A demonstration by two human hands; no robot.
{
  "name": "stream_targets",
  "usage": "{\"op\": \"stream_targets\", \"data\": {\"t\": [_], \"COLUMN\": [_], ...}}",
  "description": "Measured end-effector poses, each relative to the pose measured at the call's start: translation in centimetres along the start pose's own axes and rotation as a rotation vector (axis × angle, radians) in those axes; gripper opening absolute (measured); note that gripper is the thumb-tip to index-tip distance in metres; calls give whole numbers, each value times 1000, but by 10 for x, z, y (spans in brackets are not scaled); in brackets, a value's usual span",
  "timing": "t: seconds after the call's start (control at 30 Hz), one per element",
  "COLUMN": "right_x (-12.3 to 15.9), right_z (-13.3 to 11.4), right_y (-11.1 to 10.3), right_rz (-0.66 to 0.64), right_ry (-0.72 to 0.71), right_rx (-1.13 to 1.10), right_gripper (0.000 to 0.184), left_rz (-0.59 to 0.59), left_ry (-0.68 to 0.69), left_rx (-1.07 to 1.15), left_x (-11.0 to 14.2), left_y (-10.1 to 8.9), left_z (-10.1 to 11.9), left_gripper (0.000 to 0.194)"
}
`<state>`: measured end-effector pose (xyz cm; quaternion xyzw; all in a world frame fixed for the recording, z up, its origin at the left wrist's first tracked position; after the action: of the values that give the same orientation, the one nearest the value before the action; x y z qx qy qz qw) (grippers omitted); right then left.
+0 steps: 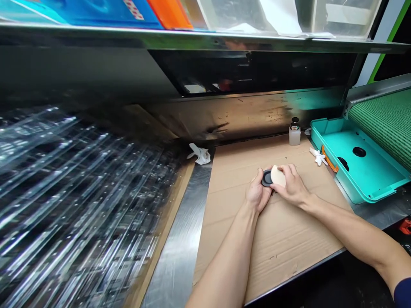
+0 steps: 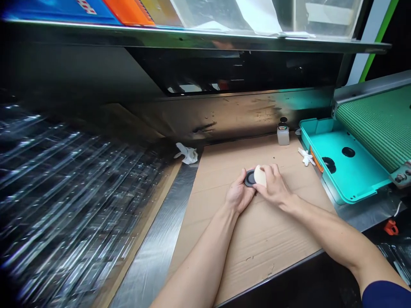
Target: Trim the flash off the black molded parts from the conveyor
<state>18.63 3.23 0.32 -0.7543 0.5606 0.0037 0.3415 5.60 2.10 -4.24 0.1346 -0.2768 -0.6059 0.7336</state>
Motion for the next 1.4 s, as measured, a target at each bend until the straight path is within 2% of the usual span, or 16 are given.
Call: {"op": "stream_targets", "data": {"t": [0.1,0.2,0.27,0.4,0.53,0.67,0.73,0.83,0.93,1.0,1.13,1.23,1.4], "right_x": [5,6,3,-3,1,6,3,-10,-22,-27,-28,-30,-35], "right_z": [-1,-12,-16,-20,-16,-16,-9,8,30,48,73,74,77], "right_y": [10,19,19,17,17,20,8,-29,-63,-74,-80,-82,-82], "right_rz": [-70,-145,-143,-169,-182,-242,-228,-65,150,232,230,193,70], "right_ry": [105,93,110,122,182,142,175,181,173,240,387,380,395], "right_rx": [-37,50,166,314,310,279,297,408,593,683,706,703,678], "right_gripper": [58,42,32,36,30,33,31,32,36,42,43,39,36], "left_rz": [31,-31,-64,-38,-9,-49,-2,98,53,-6,-81,-115,-140], "left_ry": [25,-6,6,47,81,10,16,43,17,-19,-114,-172,-338], "left_rx": [-56,-84,-82,-104,-112,-132,-121,-36,121,201,229,279,369], "left_x": [5,7,6,1,-1,-3,-3,3,13,19,28,30,30], "left_y": [3,6,4,-4,-7,-6,-10,-21,-19,-12,4,10,9], "left_z": [2,-5,-8,-12,-11,-13,-6,13,29,34,32,29,22], "left_gripper": [34,39,38,34,33,35,33,38,48,48,46,45,54]}}
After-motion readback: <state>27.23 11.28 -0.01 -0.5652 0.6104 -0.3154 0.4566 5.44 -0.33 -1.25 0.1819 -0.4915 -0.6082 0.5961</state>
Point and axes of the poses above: each hand's wrist, its own x-axis away from the middle knuckle, its own y-axis out of the palm, z = x × y, the point moved 6 cm from there along -x, towards the middle knuckle, and after that the axes turned 14 degrees about -x, right-handed, at the moved point
